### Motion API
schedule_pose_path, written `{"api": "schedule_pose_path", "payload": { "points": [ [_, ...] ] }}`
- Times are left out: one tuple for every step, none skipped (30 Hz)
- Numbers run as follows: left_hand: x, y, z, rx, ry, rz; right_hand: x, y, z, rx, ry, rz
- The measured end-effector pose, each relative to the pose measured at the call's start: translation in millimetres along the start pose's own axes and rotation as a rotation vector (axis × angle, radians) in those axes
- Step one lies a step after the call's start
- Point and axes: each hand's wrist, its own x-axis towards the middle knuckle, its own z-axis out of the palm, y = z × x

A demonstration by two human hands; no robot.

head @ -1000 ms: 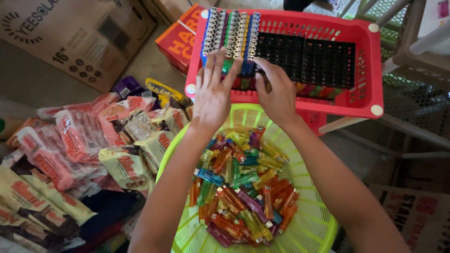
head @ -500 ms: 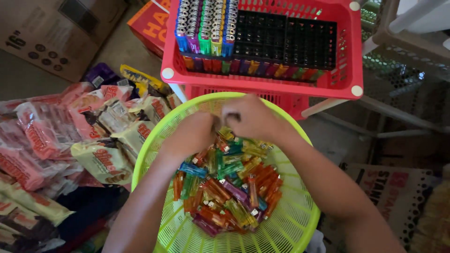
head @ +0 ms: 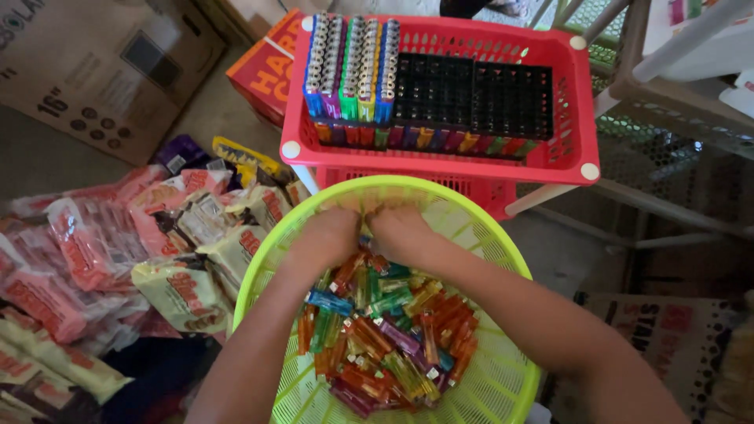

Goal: The person picks up colorful lighters from a green basket and places them into a red basket. The lighters are arranged in rows within the red basket. The person continues this process throughout the video.

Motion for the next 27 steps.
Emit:
{"api": "schedule_pose_path", "payload": {
  "points": [
    [0.6, -2.7, 2.5, 0.006, 0.004, 0.005, 0.3, 2.1, -1.1, -0.001, 0.008, 0.003],
    [1.0, -5.4, 5.3, 0.006, 0.049, 0.022, 0.3, 4.1, -2.0, 0.023, -0.003, -0.007],
    [1.3, -8.3, 8.1, 0.006, 0.094, 0.040, 0.4, 6.0, -2.8, 0.047, -0.014, -0.017],
    [2.9, -10.8, 9.0, 0.010, 0.099, 0.043, -0.9, 5.9, -9.1, 0.045, -0.009, -0.016],
    [4.5, -13.4, 9.9, -0.026, 0.107, 0.054, -2.3, 5.8, -15.4, 0.079, -0.012, -0.028],
    [6.1, -15.7, 11.0, -0.063, 0.115, 0.065, -4.0, 5.9, -21.6, 0.112, -0.015, -0.039],
    [1.6, -10.5, 3.4, -0.060, 0.119, 0.068, -8.0, 2.3, -32.0, 0.110, -0.010, -0.039],
    [-2.6, -4.7, -4.0, -0.076, 0.138, 0.080, -12.1, -0.7, -42.8, 0.127, -0.023, -0.029],
    [-6.8, 0.9, -11.3, -0.093, 0.156, 0.092, -16.2, -3.9, -53.4, 0.143, -0.035, -0.019],
    [-7.4, 2.3, -13.4, -0.093, 0.160, 0.091, -17.9, 0.4, -52.6, 0.140, -0.033, -0.021],
    [-8.0, 3.5, -15.3, -0.175, 0.235, 0.196, -19.5, 4.7, -51.5, 0.175, 0.051, -0.063],
    [-9.6, 4.5, -16.4, -0.257, 0.309, 0.299, -21.4, 8.4, -49.4, 0.213, 0.133, -0.105],
    [-12.3, 7.2, -20.3, -0.257, 0.312, 0.296, -23.4, 6.8, -58.2, 0.212, 0.133, -0.109],
    [-14.3, 10.1, -24.7, -0.327, 0.251, 0.248, -25.6, 5.5, -67.1, 0.296, 0.203, -0.132],
    [-16.2, 13.2, -29.2, -0.397, 0.190, 0.201, -27.9, 4.3, -76.2, 0.379, 0.273, -0.155],
    [-16.1, 13.9, -31.1, -0.395, 0.192, 0.202, -28.2, 5.2, -80.7, 0.378, 0.276, -0.155],
    [-16.0, 14.5, -33.1, -0.408, 0.212, 0.240, -28.5, 6.0, -85.1, 0.492, 0.282, -0.130],
    [-16.1, 15.1, -34.7, -0.421, 0.231, 0.277, -28.7, 6.9, -89.4, 0.606, 0.286, -0.105],
    [-16.1, 16.6, -35.8, -0.420, 0.234, 0.278, -27.5, 9.7, -88.2, 0.605, 0.287, -0.107],
    [-16.7, 18.0, -36.5, -0.436, 0.237, 0.272, -26.5, 12.2, -86.5, 0.680, 0.337, -0.119],
    [-17.1, 19.2, -37.1, -0.452, 0.241, 0.267, -25.3, 14.7, -84.7, 0.754, 0.387, -0.131],
    [-17.3, 18.1, -35.9, -0.451, 0.241, 0.267, -26.0, 14.6, -85.3, 0.755, 0.387, -0.131],
    [-17.3, 17.0, -34.7, -0.476, 0.327, 0.361, -26.5, 14.6, -85.7, 0.752, 0.403, -0.117],
    [-17.0, 16.1, -33.5, -0.500, 0.411, 0.457, -27.3, 14.8, -86.2, 0.749, 0.419, -0.101],
    [-19.2, 22.2, -41.5, -0.500, 0.410, 0.458, -27.8, 14.6, -87.2, 0.749, 0.420, -0.100],
    [-21.7, 28.2, -49.1, -0.529, 0.310, 0.304, -28.6, 14.2, -87.6, 0.728, 0.414, -0.065],
    [-24.2, 34.2, -56.6, -0.553, 0.209, 0.151, -29.4, 13.8, -87.9, 0.707, 0.407, -0.031]
  ]
}}
